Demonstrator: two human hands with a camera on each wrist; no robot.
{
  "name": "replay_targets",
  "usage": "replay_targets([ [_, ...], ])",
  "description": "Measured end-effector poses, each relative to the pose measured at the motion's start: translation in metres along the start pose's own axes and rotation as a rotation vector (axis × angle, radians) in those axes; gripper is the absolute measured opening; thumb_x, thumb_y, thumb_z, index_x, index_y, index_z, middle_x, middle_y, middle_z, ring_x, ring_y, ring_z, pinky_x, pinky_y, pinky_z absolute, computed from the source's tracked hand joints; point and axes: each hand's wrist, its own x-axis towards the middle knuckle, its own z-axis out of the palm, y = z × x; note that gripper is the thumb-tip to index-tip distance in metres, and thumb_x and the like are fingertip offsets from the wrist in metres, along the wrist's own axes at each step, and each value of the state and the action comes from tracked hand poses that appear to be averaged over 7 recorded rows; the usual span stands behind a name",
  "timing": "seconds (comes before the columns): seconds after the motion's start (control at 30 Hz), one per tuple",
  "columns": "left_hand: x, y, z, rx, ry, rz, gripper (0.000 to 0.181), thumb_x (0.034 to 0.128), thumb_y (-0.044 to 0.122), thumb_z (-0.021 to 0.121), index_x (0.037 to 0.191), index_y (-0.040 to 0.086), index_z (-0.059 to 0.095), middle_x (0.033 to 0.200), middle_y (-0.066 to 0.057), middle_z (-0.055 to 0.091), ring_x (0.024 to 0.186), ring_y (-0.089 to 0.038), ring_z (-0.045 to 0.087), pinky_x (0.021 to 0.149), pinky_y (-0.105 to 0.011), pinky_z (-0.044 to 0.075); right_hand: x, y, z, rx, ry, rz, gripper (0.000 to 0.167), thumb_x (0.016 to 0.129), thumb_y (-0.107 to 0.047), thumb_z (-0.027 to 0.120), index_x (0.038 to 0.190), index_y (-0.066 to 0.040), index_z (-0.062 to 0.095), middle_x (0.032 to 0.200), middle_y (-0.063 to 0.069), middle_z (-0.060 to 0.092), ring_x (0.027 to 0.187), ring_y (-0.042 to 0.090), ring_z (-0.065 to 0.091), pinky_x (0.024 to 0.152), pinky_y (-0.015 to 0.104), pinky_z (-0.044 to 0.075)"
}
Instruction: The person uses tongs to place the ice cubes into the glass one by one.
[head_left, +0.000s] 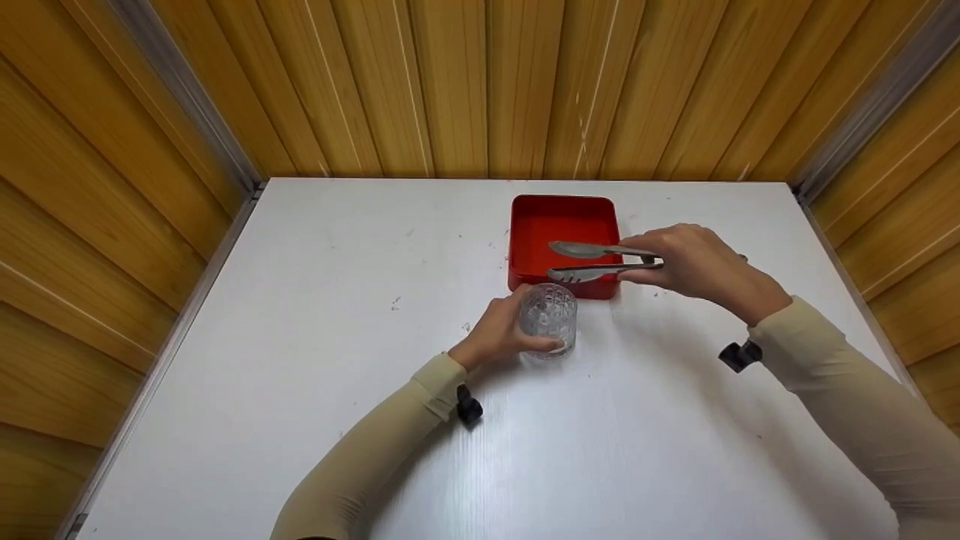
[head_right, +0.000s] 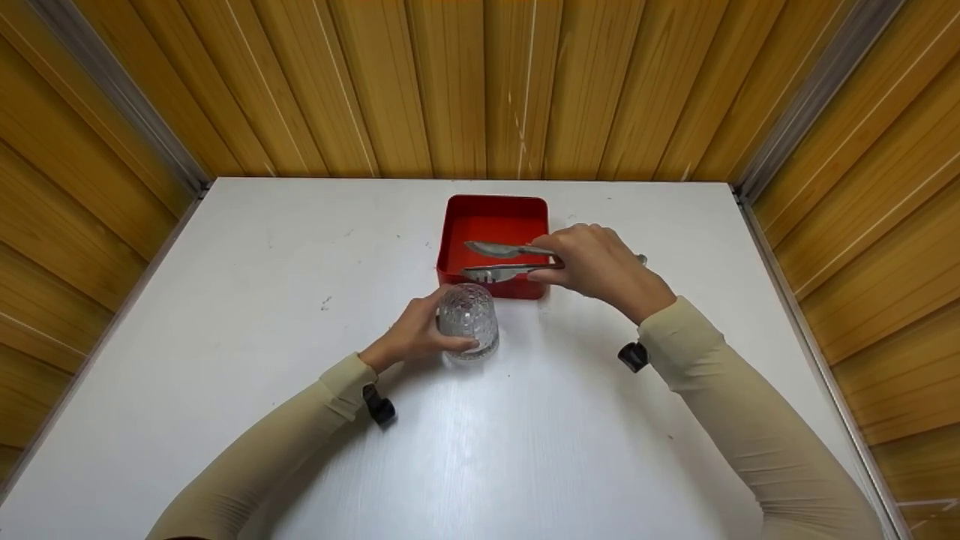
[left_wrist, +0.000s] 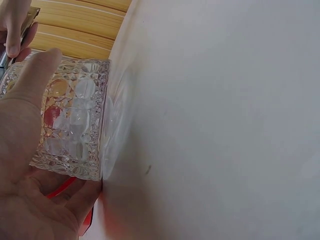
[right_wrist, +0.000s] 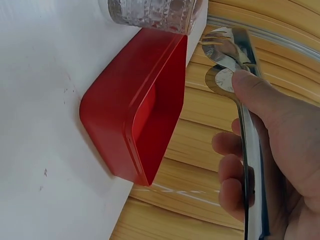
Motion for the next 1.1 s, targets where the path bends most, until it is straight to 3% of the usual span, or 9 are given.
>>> replay_targets([
  [0.37,0.001,0.001,0.0,0.009,0.002,-0.009,0.078,0.0764,0.042,0.091,0.137,0.014,0.052,0.121,-0.003,0.071,0.103,-0.016,0.065,0.091,-0.028,0.054,0.013,0.013,-0.011,-0.073,-0.045,0.081,0.035,0.09,-0.029,0.082,0.12,-0.013,0.075,0.085,0.001,0.075,0.067,0.017,0.056,0.059,0.033,0.044],
  [0.57,0.001,-0.001,0.0,0.01,0.004,-0.005,0.077,0.0756,0.042,0.091,0.136,0.013,0.053,0.118,-0.004,0.072,0.101,-0.016,0.066,0.089,-0.027,0.055,0.021,0.022,-0.015,-0.109,-0.07,0.114,0.039,0.09,-0.03,0.081,0.125,-0.013,0.073,0.09,0.003,0.076,0.073,0.021,0.059,0.06,0.035,0.046],
  [0.8,0.002,-0.001,0.0,0.01,0.003,0.008,0.078,0.0754,0.042,0.091,0.137,0.013,0.052,0.119,-0.005,0.072,0.102,-0.016,0.067,0.089,-0.027,0.054,0.033,0.025,-0.019,-0.131,-0.121,0.147,0.027,0.09,-0.028,0.081,0.114,-0.015,0.076,0.083,0.002,0.073,0.068,0.021,0.059,0.058,0.036,0.047],
  [0.97,0.001,-0.001,0.0,-0.001,-0.003,-0.003,0.079,0.0761,0.042,0.091,0.138,0.014,0.052,0.12,-0.005,0.071,0.103,-0.017,0.066,0.09,-0.028,0.054,0.041,0.022,-0.019,-0.116,-0.17,0.174,0.027,0.093,-0.027,0.078,0.114,-0.01,0.077,0.09,0.007,0.076,0.068,0.021,0.061,0.06,0.037,0.052],
  [1.1,0.001,0.0,0.0,0.003,0.003,0.001,0.078,0.0758,0.042,0.091,0.138,0.014,0.052,0.12,-0.005,0.072,0.103,-0.017,0.067,0.091,-0.028,0.054,0.046,0.02,-0.02,-0.132,-0.196,0.189,0.027,0.094,-0.027,0.077,0.111,-0.007,0.077,0.086,0.007,0.075,0.066,0.021,0.06,0.059,0.037,0.052],
])
